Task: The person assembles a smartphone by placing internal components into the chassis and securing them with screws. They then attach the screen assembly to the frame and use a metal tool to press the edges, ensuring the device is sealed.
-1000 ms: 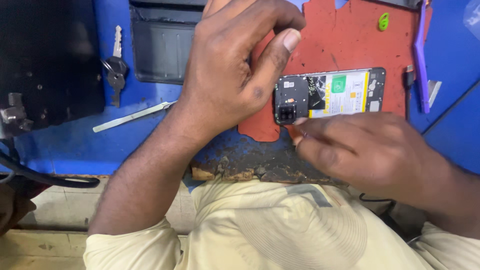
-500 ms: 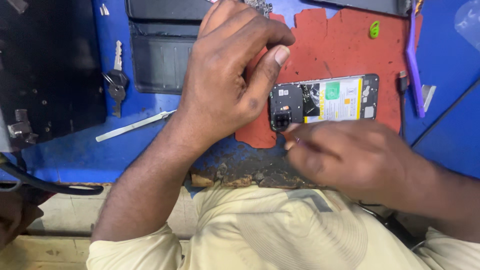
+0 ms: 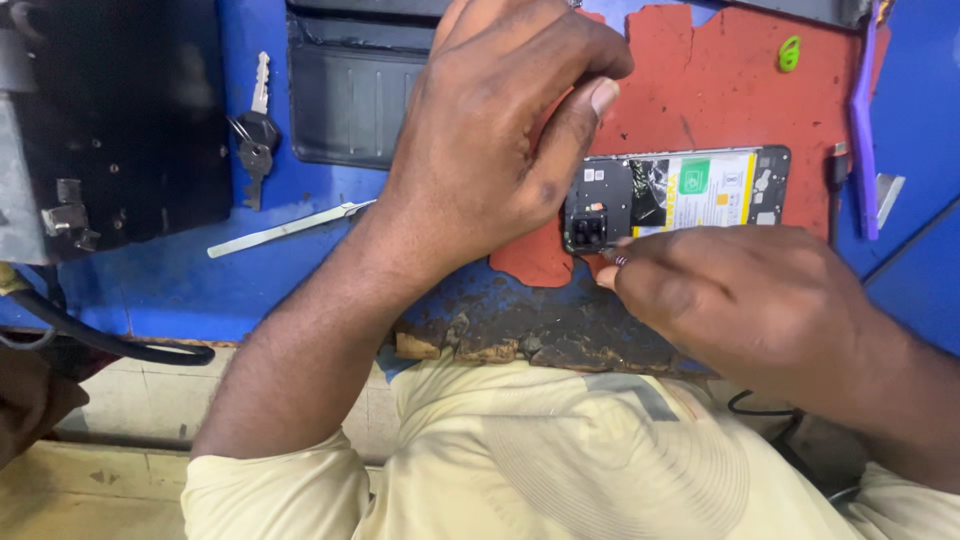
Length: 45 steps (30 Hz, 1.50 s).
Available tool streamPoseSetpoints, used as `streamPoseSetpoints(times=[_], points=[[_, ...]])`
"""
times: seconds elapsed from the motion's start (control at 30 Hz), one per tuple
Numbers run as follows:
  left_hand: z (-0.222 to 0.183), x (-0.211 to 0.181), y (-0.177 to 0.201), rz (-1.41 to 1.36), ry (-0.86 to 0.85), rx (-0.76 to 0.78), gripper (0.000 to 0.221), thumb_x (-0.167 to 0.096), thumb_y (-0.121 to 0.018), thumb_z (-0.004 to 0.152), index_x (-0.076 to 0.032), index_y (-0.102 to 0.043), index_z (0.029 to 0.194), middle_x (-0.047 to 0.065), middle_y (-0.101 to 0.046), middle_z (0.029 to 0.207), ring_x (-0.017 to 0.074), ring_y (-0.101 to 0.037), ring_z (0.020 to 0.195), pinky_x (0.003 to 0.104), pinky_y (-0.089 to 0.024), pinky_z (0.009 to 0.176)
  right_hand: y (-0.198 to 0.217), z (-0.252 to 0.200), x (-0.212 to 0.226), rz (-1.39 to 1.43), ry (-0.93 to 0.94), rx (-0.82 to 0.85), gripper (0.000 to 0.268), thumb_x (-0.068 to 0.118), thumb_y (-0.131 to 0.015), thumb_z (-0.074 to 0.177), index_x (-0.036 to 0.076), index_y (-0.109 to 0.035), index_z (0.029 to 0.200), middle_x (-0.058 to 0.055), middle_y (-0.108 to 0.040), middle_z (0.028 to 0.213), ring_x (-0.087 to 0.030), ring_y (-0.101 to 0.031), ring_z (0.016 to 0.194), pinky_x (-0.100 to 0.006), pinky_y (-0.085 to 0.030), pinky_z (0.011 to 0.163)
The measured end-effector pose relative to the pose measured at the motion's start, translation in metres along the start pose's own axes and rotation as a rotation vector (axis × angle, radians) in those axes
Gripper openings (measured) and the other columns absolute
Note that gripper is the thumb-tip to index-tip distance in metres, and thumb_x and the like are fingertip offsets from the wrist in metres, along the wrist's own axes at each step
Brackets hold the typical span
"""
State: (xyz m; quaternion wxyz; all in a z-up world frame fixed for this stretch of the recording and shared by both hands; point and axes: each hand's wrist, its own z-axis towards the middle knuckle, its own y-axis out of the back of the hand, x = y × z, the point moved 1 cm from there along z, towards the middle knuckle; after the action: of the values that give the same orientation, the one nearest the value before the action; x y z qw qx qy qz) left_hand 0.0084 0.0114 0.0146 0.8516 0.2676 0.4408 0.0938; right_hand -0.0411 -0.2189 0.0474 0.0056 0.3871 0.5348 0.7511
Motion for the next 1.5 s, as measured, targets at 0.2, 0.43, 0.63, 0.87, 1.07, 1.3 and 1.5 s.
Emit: streamPoseSetpoints(times=[0.2,0.43,0.63,0.87,1.07,1.3,1.5], points=[[-0.005,0.005,-0.016,0.039,-0.04,0.105,0.011,-0.005,-0.067,0.098,-0.005,-0.065,0.109,0.009,-0.064,0.105,0.0306,-0.058,0.108,0.046,-0.041,0.109,0.002,-0.003,-0.003,0.025,0.048,-0.004,0.027,0.005,-0.075,0.081,0.005,-0.063,0.105,-0.011,-0.075,0.103,-0.027,-0.074,0.078,-0.037,-0.06,0.064],[-0.008,-0.003,-0.033,0.112,-0.062,0.282,0.035,-0.021,-0.077,0.09,-0.003,-0.066,0.118,0.011,-0.062,0.11,0.0317,-0.057,0.115,0.054,-0.035,0.117,0.003,-0.056,-0.061,-0.076,-0.318,-0.222,0.017,0.019,-0.079,0.092,0.011,-0.068,0.103,-0.004,-0.074,0.099,-0.021,-0.073,0.082,-0.032,-0.059,0.076],[-0.011,-0.021,-0.044,0.184,-0.149,0.338,0.076,-0.036,-0.084,0.068,-0.002,-0.06,0.132,0.012,-0.056,0.12,0.0298,-0.054,0.119,0.056,-0.032,0.117,0.042,-0.049,-0.124,0.076,-0.381,-0.188,0.009,0.005,-0.075,0.096,0.005,-0.072,0.105,-0.009,-0.071,0.101,-0.019,-0.071,0.094,-0.028,-0.058,0.088],[-0.016,-0.019,-0.034,0.178,-0.166,0.384,0.06,-0.018,-0.082,0.073,-0.003,-0.061,0.127,0.012,-0.055,0.114,0.0306,-0.055,0.114,0.055,-0.034,0.119,0.044,-0.015,-0.081,-0.252,-0.507,-0.039,0.022,-0.003,-0.082,0.076,0.003,-0.076,0.097,-0.012,-0.074,0.091,-0.023,-0.073,0.08,-0.033,-0.058,0.07],[-0.014,-0.018,-0.022,0.293,-0.182,0.383,0.05,-0.01,-0.077,0.079,-0.009,-0.062,0.126,0.009,-0.055,0.111,0.0294,-0.056,0.115,0.053,-0.037,0.122,0.048,-0.032,-0.098,-0.254,-0.549,0.0,0.027,-0.001,-0.083,0.071,0.002,-0.075,0.096,-0.011,-0.072,0.088,-0.023,-0.072,0.077,-0.034,-0.058,0.069],[-0.007,-0.02,-0.019,0.216,-0.178,0.41,0.063,-0.013,-0.08,0.07,-0.006,-0.06,0.13,0.012,-0.056,0.115,0.0315,-0.055,0.117,0.054,-0.034,0.121,0.042,-0.127,-0.192,-0.194,-0.696,-0.005,0.015,-0.006,-0.08,0.083,-0.001,-0.072,0.095,-0.012,-0.071,0.081,-0.018,-0.072,0.075,-0.03,-0.058,0.073],[-0.004,-0.021,-0.014,0.309,-0.122,0.506,0.063,-0.011,-0.08,0.067,-0.006,-0.06,0.127,0.01,-0.057,0.115,0.0294,-0.056,0.117,0.055,-0.032,0.121,0.05,-0.132,-0.198,-0.136,-0.658,-0.15,0.015,0.001,-0.082,0.095,-0.004,-0.068,0.098,-0.015,-0.071,0.085,-0.019,-0.071,0.08,-0.03,-0.057,0.076]])
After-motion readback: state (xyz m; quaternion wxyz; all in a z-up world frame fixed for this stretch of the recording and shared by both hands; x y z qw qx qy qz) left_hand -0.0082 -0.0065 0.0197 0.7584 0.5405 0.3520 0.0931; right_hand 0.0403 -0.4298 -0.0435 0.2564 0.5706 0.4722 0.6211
